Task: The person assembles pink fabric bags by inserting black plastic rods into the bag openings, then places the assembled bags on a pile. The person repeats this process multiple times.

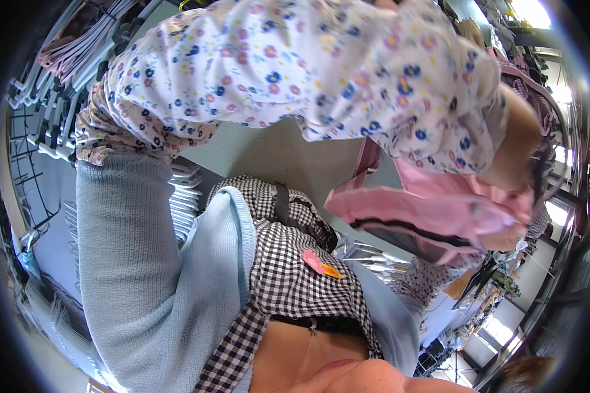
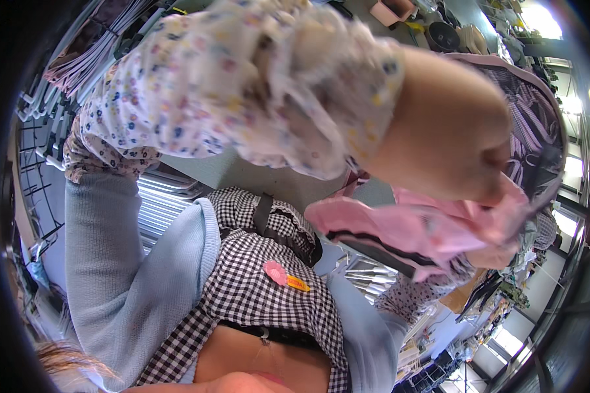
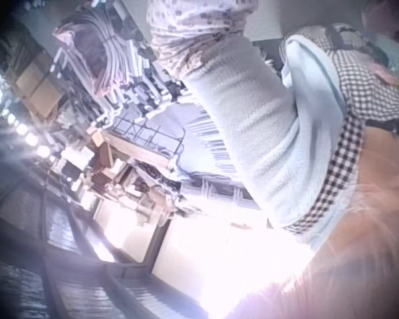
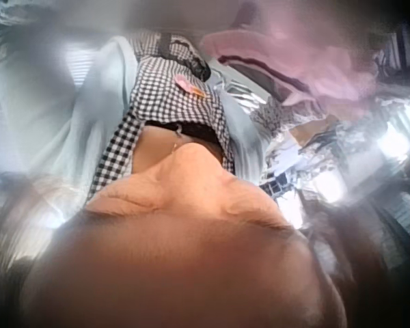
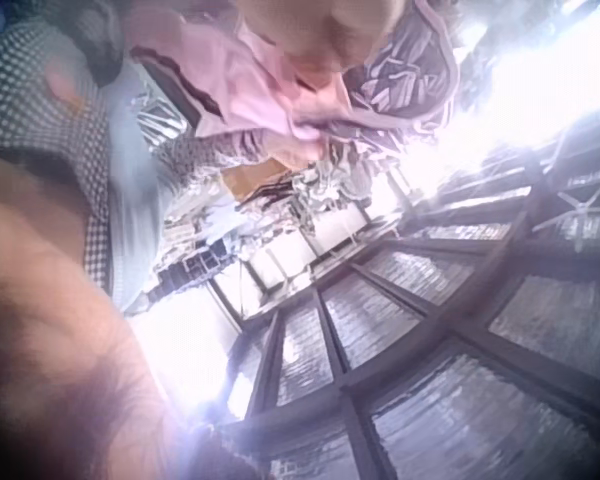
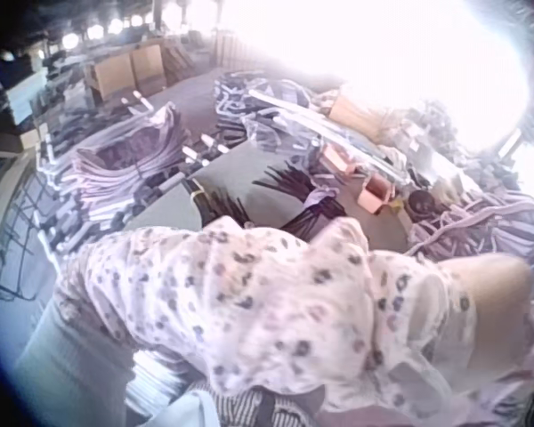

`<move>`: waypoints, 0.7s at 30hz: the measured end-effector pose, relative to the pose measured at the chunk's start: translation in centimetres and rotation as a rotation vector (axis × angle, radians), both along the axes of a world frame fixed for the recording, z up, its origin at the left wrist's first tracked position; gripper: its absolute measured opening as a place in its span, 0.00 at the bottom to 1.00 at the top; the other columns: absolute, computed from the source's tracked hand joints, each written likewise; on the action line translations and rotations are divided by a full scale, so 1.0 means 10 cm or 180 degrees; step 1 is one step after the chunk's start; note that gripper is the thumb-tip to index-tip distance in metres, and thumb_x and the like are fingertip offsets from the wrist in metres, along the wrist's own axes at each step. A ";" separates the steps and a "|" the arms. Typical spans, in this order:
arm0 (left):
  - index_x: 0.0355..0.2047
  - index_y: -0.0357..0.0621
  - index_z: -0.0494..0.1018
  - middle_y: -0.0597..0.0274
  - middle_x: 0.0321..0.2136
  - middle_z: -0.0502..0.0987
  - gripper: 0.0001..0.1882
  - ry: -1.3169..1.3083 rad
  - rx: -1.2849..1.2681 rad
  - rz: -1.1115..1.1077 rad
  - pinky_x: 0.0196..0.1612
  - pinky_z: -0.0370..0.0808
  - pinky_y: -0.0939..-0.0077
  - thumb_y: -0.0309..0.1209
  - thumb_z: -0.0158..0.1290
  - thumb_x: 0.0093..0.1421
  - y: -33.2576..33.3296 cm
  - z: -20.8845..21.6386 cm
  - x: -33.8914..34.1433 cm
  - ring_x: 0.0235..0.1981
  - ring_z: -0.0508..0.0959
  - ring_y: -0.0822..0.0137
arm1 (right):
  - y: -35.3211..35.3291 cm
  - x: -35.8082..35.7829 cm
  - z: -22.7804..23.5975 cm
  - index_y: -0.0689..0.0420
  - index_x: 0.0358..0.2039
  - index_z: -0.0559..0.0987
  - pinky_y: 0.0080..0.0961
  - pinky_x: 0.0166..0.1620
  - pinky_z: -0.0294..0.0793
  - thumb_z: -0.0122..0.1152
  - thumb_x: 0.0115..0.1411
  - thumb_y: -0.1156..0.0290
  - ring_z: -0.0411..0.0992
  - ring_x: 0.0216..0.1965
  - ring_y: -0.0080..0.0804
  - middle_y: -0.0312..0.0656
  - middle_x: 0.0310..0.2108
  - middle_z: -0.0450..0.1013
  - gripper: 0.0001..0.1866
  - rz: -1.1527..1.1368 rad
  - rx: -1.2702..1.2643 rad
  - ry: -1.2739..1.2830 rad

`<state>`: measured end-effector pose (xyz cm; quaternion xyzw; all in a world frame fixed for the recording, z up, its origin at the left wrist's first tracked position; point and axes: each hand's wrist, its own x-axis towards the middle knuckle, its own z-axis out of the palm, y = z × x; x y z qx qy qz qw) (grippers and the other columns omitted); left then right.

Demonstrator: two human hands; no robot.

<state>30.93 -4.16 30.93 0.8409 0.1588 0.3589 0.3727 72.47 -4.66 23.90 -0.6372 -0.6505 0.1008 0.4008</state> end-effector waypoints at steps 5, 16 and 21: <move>0.36 0.40 0.76 0.62 0.19 0.72 0.17 -0.0387 -0.0208 0.0859 0.21 0.68 0.76 0.41 0.47 0.66 0.66 0.25 -0.31 0.19 0.70 0.72 | 0.16 0.59 -0.37 0.54 0.53 0.70 0.41 0.47 0.69 0.42 0.57 0.33 0.67 0.48 0.36 0.42 0.49 0.68 0.38 -0.0558 -0.0916 0.1343; 0.43 0.47 0.78 0.49 0.42 0.72 0.14 0.1490 -0.0826 0.1303 0.49 0.72 0.61 0.40 0.51 0.63 0.66 -3.16 -0.10 0.42 0.75 0.51 | -0.10 1.65 -1.50 0.49 0.61 0.65 0.48 0.53 0.67 0.44 0.52 0.24 0.63 0.58 0.35 0.41 0.58 0.64 0.48 -0.2017 -0.1984 0.3562; 0.42 0.48 0.78 0.51 0.39 0.74 0.13 0.2682 -0.1048 0.0640 0.46 0.74 0.59 0.39 0.49 0.63 0.60 -3.24 -0.06 0.41 0.77 0.50 | -0.48 1.19 -1.99 0.44 0.67 0.55 0.57 0.56 0.59 0.48 0.46 0.20 0.58 0.62 0.37 0.39 0.62 0.60 0.55 -0.2335 -0.1630 0.2718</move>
